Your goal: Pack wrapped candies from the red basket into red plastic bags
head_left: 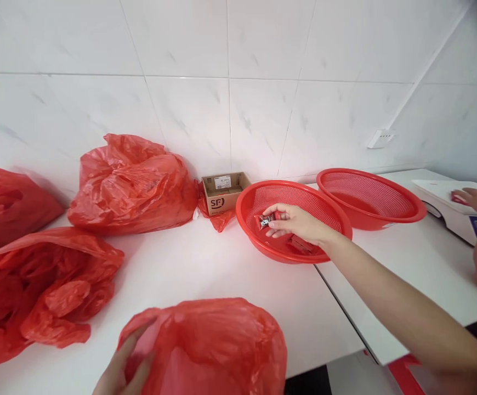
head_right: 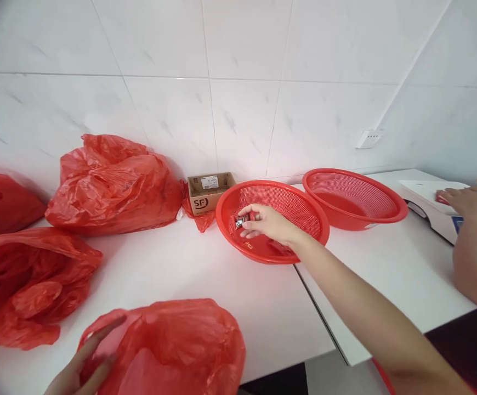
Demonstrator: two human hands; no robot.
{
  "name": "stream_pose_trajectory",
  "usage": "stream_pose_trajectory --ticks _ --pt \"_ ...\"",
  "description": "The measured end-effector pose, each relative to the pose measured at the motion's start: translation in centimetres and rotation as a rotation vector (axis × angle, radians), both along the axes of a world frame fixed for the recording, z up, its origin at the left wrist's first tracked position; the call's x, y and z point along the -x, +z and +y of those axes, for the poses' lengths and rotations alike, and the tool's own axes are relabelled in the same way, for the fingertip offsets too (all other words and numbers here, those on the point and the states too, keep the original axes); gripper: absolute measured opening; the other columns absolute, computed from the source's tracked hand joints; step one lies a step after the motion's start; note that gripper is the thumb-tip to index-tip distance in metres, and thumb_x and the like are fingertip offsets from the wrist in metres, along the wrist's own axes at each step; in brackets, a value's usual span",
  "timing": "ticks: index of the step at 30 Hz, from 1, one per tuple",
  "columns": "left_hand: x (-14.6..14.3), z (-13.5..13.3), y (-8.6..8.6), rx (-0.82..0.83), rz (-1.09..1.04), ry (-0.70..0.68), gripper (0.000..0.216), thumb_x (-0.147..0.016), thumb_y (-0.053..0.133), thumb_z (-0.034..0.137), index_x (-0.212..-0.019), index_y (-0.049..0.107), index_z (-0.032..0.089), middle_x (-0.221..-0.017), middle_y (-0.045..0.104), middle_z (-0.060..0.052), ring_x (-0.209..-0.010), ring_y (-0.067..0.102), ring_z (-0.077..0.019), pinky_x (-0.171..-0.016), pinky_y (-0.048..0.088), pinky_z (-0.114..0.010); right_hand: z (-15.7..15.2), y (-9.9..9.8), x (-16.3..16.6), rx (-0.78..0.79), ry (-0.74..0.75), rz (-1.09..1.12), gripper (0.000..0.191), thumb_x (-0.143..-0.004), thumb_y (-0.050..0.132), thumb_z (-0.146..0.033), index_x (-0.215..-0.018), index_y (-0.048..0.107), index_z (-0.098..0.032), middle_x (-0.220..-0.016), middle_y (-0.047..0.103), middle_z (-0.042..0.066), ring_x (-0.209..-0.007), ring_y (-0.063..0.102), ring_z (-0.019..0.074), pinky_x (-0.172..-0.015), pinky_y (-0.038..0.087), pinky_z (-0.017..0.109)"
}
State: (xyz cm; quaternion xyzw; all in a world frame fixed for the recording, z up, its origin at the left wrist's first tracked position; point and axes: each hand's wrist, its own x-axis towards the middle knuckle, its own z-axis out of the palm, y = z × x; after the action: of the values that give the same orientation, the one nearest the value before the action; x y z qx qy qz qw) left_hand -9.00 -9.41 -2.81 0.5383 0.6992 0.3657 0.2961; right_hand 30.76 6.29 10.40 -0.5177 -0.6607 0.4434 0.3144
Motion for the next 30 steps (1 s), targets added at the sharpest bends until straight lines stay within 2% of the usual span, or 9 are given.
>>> stream_pose_trajectory --ticks 2,4,8,10,14,19,23,26,30 --pt "0.0 1.6 0.1 0.010 0.016 0.058 0.056 -0.081 0.051 0.050 -0.134 0.053 0.031 -0.134 0.061 -0.002 -0.115 0.063 -0.0294 -0.095 0.053 -0.041 -2.2 0.4 1.7 0.007 0.020 0.250 0.028 -0.085 0.065 -0.024 -0.111 0.059 -0.020 -0.100 0.070 0.007 -0.087 0.072 0.0185 -0.081 0.059 0.035" --pt "-0.5 3.6 0.7 0.013 0.048 0.068 0.060 -0.081 0.050 0.047 -0.136 0.051 0.026 -0.135 0.060 -0.006 -0.114 0.063 -0.0307 -0.097 0.050 -0.045 -3.9 0.2 3.6 -0.009 0.052 0.342 0.031 -0.082 0.068 -0.024 -0.111 0.060 -0.022 -0.097 0.071 0.005 -0.087 0.072 0.0181 -0.080 0.059 0.034" --pt "-2.2 7.8 3.1 0.006 0.111 -0.087 0.059 -0.082 0.049 0.041 -0.138 0.050 0.021 -0.127 0.064 -0.010 -0.109 0.065 -0.0305 -0.092 0.052 -0.045 -4.5 -1.1 7.2 -0.052 0.087 0.462 0.034 -0.081 0.069 -0.022 -0.113 0.060 -0.024 -0.095 0.070 0.002 -0.086 0.072 0.0171 -0.079 0.059 0.032" --pt "-3.1 9.7 4.1 -0.045 0.154 -0.197 0.054 -0.083 0.050 0.039 -0.133 0.056 0.020 -0.128 0.064 -0.010 -0.113 0.062 -0.0300 -0.096 0.049 -0.044 -3.9 -1.8 8.7 -0.071 0.084 0.504 0.032 -0.081 0.068 -0.022 -0.112 0.060 -0.024 -0.097 0.069 0.002 -0.085 0.072 0.0163 -0.079 0.059 0.031" --pt "-4.9 12.3 4.7 -0.097 0.065 -0.342 0.040 -0.086 0.050 0.036 -0.120 0.066 0.022 -0.118 0.069 -0.009 -0.106 0.064 -0.0264 -0.096 0.048 -0.040 -3.5 -3.4 11.2 -0.038 0.042 0.583 0.031 -0.082 0.067 -0.026 -0.111 0.058 -0.023 -0.097 0.068 0.001 -0.081 0.072 0.0159 -0.076 0.060 0.032" --pt "-6.9 13.1 3.9 -0.077 -0.268 -0.476 0.028 -0.087 0.054 0.035 -0.103 0.072 0.019 -0.100 0.074 -0.005 -0.096 0.066 -0.0229 -0.090 0.049 -0.035 -4.6 -6.5 13.8 0.030 0.091 0.560 0.027 -0.086 0.063 -0.029 -0.111 0.058 -0.024 -0.096 0.065 0.000 -0.080 0.071 0.0152 -0.079 0.059 0.034" --pt "-6.7 12.5 2.8 0.056 -0.562 -0.401 0.030 -0.084 0.062 0.043 -0.094 0.071 0.016 -0.086 0.073 -0.004 -0.077 0.066 -0.0196 -0.076 0.051 -0.031 -4.6 -8.9 14.9 0.032 -0.046 0.566 0.027 -0.084 0.067 -0.034 -0.104 0.052 -0.024 -0.090 0.061 -0.002 -0.075 0.070 0.0144 -0.074 0.058 0.032" --pt "-6.4 12.0 2.3 0.071 -0.644 -0.382 0.032 -0.082 0.066 0.046 -0.093 0.070 0.017 -0.087 0.073 -0.005 -0.075 0.065 -0.0187 -0.073 0.051 -0.031 -4.5 -9.8 15.3 0.049 -0.124 0.567 0.030 -0.083 0.068 -0.036 -0.099 0.047 -0.024 -0.089 0.060 -0.003 -0.072 0.069 0.0138 -0.067 0.056 0.029" --pt "-6.9 11.8 2.1 -0.016 -0.647 -0.384 0.026 -0.082 0.068 0.043 -0.084 0.070 0.018 -0.089 0.072 -0.003 -0.080 0.064 -0.0176 -0.079 0.049 -0.029 -5.2 -10.1 15.8 0.035 -0.055 0.521 0.027 -0.085 0.066 -0.036 -0.100 0.046 -0.025 -0.093 0.062 -0.002 -0.072 0.069 0.0130 -0.062 0.053 0.025"
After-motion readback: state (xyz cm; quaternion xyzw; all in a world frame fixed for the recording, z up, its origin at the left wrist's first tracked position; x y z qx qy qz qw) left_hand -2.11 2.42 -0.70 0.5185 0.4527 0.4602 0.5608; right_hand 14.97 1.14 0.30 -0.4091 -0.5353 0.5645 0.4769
